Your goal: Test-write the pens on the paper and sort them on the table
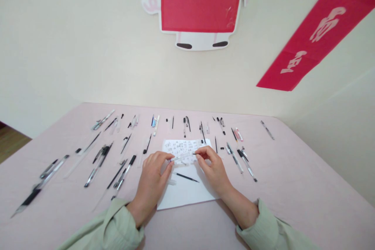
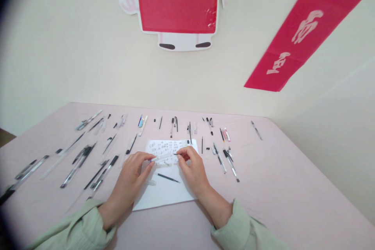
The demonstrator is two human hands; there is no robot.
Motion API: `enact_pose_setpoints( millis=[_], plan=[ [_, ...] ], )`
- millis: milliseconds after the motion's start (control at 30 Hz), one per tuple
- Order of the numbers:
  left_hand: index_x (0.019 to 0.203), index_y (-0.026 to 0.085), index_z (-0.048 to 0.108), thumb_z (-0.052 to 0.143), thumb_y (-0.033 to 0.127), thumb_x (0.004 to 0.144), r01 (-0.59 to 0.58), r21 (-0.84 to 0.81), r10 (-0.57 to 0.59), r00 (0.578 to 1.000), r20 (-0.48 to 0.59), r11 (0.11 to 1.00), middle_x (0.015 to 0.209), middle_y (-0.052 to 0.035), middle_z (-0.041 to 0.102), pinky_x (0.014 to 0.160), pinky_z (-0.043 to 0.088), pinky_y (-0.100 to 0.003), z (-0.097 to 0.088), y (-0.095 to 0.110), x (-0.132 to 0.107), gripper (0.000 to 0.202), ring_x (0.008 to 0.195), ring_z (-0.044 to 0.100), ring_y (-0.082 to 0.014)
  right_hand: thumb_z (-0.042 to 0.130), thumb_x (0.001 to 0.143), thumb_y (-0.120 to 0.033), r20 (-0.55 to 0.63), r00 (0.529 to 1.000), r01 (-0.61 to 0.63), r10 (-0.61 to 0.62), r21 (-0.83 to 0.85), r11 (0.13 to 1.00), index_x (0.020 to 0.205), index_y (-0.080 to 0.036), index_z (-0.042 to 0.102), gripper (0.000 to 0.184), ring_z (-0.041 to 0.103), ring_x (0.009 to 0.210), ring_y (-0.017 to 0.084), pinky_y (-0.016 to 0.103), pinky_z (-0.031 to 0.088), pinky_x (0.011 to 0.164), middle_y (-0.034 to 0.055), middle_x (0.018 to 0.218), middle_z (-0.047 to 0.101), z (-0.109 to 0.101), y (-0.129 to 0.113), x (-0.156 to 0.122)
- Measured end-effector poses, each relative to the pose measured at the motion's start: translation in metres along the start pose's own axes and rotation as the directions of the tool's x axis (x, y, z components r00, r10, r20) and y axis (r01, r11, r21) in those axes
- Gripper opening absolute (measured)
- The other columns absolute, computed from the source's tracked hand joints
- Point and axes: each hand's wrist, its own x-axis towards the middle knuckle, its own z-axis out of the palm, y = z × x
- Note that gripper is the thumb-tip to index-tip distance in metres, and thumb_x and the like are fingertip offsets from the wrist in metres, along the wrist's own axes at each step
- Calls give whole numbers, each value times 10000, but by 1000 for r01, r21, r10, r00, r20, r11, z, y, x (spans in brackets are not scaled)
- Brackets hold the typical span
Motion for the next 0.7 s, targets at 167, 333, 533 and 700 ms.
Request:
enact_pose_setpoints(
  millis=[167, 333, 533, 700],
  plan=[
    [956, 219, 610, 525, 278, 897, 1, 5, -1, 1000, 14, 1000, 946, -38, 644, 834, 404, -396, 0, 1, 0, 119, 941, 565, -245, 523, 848, -156, 13, 999, 33, -32, -41, 999, 871, -200, 593, 86, 587, 770, 156, 271, 468, 713, 17, 812, 611, 0, -3, 0],
    [965, 222, 612, 523, 279, 902, -21, 12, 21, 999, 28, 1000, 944, -36, 642, 838, 397, -397, 0, 1, -1, 122, 942, 560, -242, 521, 853, -143, 43, 996, 77, -73, -101, 992, 872, -205, 592, 96, 579, 754, 155, 271, 462, 701, 16, 801, 598, -1, -7, -1],
    [946, 233, 619, 527, 272, 899, -47, 22, 46, 999, 23, 999, 920, -25, 633, 811, 402, -383, 0, 4, -1, 110, 912, 560, -233, 507, 874, -125, 88, 985, 161, -147, -182, 970, 911, -209, 594, 126, 578, 774, 159, 288, 454, 728, 27, 838, 593, -1, -5, -3],
    [936, 229, 615, 521, 277, 905, -46, 27, 45, 998, 33, 999, 902, -28, 621, 805, 398, -391, 0, 4, -1, 110, 897, 551, -231, 475, 889, -115, 93, 979, 198, -183, -202, 959, 969, -215, 598, 178, 590, 849, 179, 302, 464, 766, 43, 881, 617, 0, -4, -4]
  ],
)
